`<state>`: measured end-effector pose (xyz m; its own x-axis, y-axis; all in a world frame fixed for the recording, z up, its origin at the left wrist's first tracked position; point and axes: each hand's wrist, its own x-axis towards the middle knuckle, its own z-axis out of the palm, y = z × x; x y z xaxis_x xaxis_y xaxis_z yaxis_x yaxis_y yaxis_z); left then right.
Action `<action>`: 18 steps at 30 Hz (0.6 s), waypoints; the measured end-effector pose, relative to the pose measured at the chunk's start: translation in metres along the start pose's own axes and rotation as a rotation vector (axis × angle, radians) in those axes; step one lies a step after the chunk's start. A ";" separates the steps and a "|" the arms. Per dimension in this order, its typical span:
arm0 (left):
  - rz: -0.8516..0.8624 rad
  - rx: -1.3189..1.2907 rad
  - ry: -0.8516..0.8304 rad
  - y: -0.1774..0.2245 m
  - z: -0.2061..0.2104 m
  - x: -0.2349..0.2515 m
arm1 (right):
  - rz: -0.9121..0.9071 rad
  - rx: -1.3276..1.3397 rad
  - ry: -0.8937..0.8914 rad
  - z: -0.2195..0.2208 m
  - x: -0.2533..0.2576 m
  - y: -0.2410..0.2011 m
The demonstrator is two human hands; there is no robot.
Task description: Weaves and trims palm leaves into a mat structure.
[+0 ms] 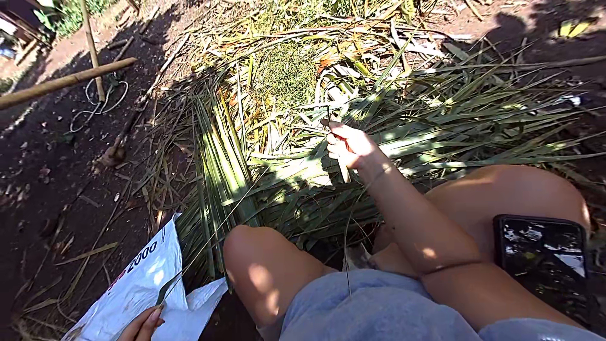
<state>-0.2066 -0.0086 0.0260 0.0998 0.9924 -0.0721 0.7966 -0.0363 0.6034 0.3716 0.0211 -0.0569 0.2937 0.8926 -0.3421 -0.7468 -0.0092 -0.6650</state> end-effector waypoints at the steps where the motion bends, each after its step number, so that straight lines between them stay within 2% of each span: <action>1: 0.012 -0.017 0.028 0.007 0.010 0.000 | 0.044 -0.082 -0.050 0.008 -0.003 0.010; 5: 0.088 -0.071 0.106 0.044 0.067 0.002 | 0.296 -0.367 -0.430 0.048 -0.033 0.070; 7: 0.113 -0.122 0.133 0.060 0.093 0.002 | 0.406 -0.402 -0.639 0.063 -0.049 0.091; 9: 0.091 -0.167 0.137 0.079 0.114 0.000 | 0.432 -0.398 -0.746 0.071 -0.059 0.101; 12: 0.131 -0.182 0.107 0.088 0.128 -0.001 | 0.380 -0.384 -0.644 0.074 -0.062 0.097; 15: 0.185 -0.157 0.070 0.084 0.126 0.002 | 0.310 -0.337 -0.505 0.070 -0.056 0.084; 18: 0.174 -0.165 0.038 0.080 0.120 0.005 | 0.275 -0.374 -0.456 0.067 -0.052 0.072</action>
<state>-0.0708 -0.0208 -0.0212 0.2017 0.9768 0.0721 0.6607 -0.1901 0.7262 0.2626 0.0041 -0.0421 -0.2227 0.9362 -0.2718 -0.4759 -0.3477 -0.8079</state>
